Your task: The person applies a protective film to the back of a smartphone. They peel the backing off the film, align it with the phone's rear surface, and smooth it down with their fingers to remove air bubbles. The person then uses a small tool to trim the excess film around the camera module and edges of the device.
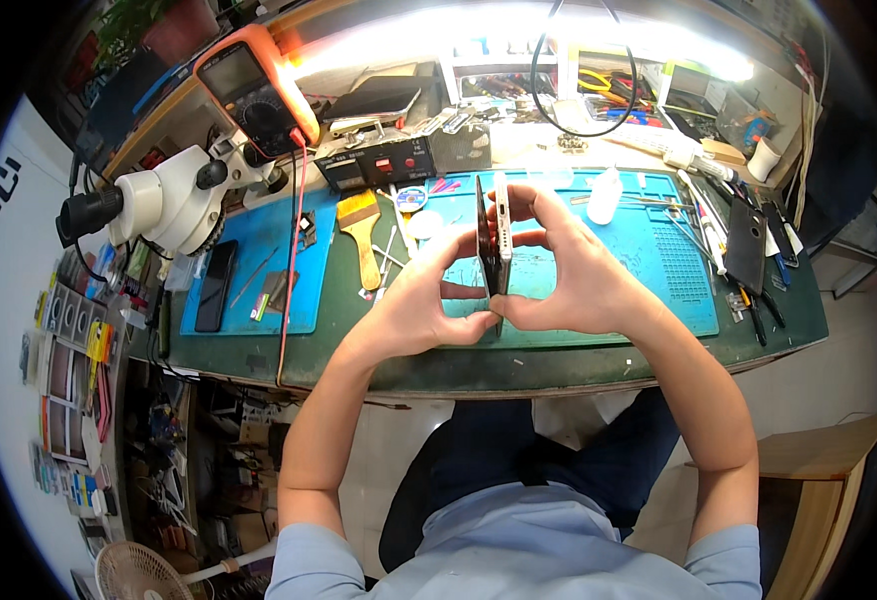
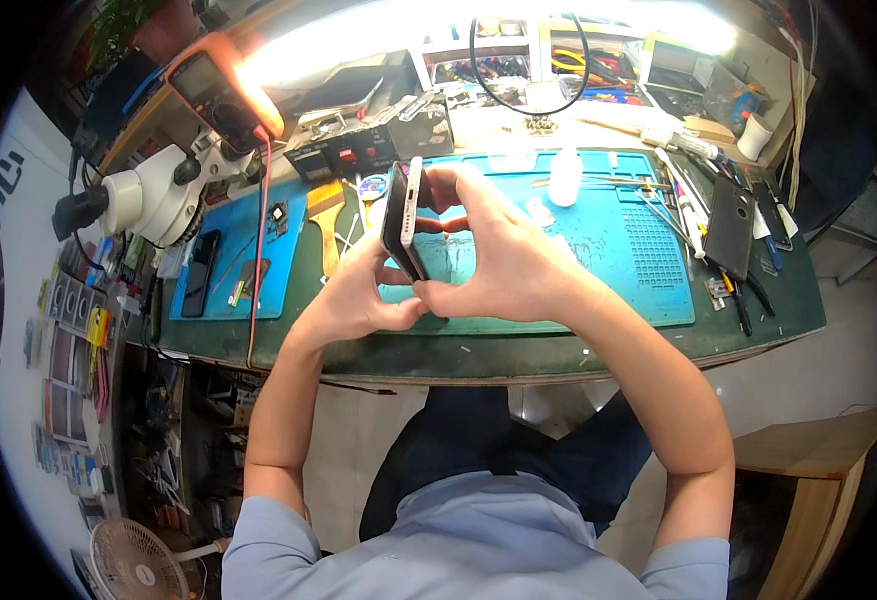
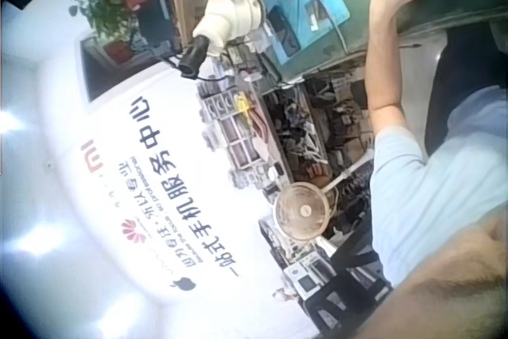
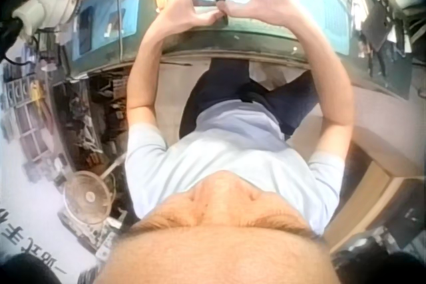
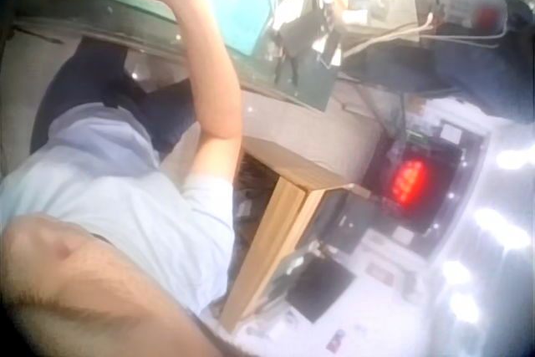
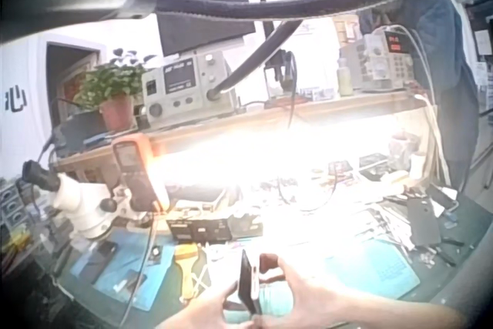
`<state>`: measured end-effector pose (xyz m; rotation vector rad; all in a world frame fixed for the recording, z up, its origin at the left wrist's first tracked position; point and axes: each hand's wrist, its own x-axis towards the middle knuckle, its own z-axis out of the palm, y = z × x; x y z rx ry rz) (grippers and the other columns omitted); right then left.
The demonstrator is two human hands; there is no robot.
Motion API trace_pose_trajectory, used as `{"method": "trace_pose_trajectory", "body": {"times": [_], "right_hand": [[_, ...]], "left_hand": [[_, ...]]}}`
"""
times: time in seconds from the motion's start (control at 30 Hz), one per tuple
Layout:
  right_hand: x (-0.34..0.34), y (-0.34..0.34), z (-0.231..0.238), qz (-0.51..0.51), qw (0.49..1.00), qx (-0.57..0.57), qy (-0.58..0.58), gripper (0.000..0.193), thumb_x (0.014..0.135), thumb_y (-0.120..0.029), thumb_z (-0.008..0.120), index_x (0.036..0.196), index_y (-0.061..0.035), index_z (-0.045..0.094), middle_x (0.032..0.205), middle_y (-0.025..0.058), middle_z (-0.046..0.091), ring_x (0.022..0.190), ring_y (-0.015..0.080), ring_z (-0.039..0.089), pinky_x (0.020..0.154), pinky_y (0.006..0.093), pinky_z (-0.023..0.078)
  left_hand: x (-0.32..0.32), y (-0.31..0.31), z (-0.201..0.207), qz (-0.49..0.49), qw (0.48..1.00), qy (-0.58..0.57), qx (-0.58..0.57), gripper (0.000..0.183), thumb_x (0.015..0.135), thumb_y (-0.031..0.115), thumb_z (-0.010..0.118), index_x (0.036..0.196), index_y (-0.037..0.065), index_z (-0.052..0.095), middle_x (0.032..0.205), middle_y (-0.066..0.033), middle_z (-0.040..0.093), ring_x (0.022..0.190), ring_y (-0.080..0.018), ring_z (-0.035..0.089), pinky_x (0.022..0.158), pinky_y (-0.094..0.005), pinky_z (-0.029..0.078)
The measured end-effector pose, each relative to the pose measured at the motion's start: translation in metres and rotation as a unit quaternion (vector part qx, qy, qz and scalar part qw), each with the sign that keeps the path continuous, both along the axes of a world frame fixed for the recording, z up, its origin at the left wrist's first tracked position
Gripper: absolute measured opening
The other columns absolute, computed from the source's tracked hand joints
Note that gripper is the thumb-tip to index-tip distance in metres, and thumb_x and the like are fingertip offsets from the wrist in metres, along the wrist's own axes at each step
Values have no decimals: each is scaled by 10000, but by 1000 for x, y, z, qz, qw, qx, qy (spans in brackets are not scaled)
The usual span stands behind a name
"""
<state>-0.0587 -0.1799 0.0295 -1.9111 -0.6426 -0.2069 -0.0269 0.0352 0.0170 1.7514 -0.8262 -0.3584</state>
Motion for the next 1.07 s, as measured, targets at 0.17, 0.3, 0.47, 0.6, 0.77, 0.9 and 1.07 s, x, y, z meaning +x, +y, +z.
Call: {"method": "trace_pose_trajectory", "body": {"times": [0.17,0.3,0.47,0.6,0.77,0.9,1.07], "right_hand": [[-1,2,3,10,1000,11,4,838,707,-187,810,1422,-19,406,1319,164,532,1204,248,570,1033,370,499],[-1,3,7,15,999,20,39,845,673,-127,826,1420,-52,438,1301,103,538,1248,207,516,1036,405,463],[-1,0,4,14,999,14,40,834,679,-130,827,1415,-59,442,1280,89,551,1224,196,533,1032,399,457],[-1,0,2,-4,1000,-8,7,811,705,-120,812,1423,-37,446,1283,101,566,1232,195,542,1048,399,472],[-1,1,1,-8,1000,-21,-3,803,711,-116,794,1420,-10,431,1290,124,575,1215,203,558,1048,395,474],[0,0,-1,-11,999,-30,-5,806,716,-116,787,1424,-5,419,1291,132,573,1211,205,560,1049,396,472],[-2,1,0,-10,999,-32,-4,812,727,-130,780,1436,-8,405,1309,142,568,1219,213,556,1065,400,456]], "left_hand": [[1,-1,0,2,1000,-6,-6,795,750,99,797,1438,14,408,1383,-152,484,1287,-231,511,992,-400,561],[3,3,-2,5,1000,-14,-1,785,743,99,804,1418,3,415,1363,-152,494,1268,-228,524,1020,-408,542],[2,1,-3,3,1000,1,-1,778,734,97,810,1402,-9,426,1338,-141,517,1263,-218,528,1053,-395,505],[6,1,-8,6,1000,3,16,805,709,93,796,1414,-22,425,1337,-138,530,1260,-219,531,1059,-386,489],[8,3,-14,11,1000,-9,20,833,716,113,800,1430,-37,400,1366,-149,510,1293,-230,506,1064,-392,487],[11,5,-18,2,1000,-15,16,863,718,115,798,1458,-22,375,1410,-152,479,1326,-237,480,1076,-394,477],[9,5,-14,5,999,-27,24,868,723,115,798,1471,-1,374,1428,-147,470,1330,-235,475,1082,-398,471]]}}
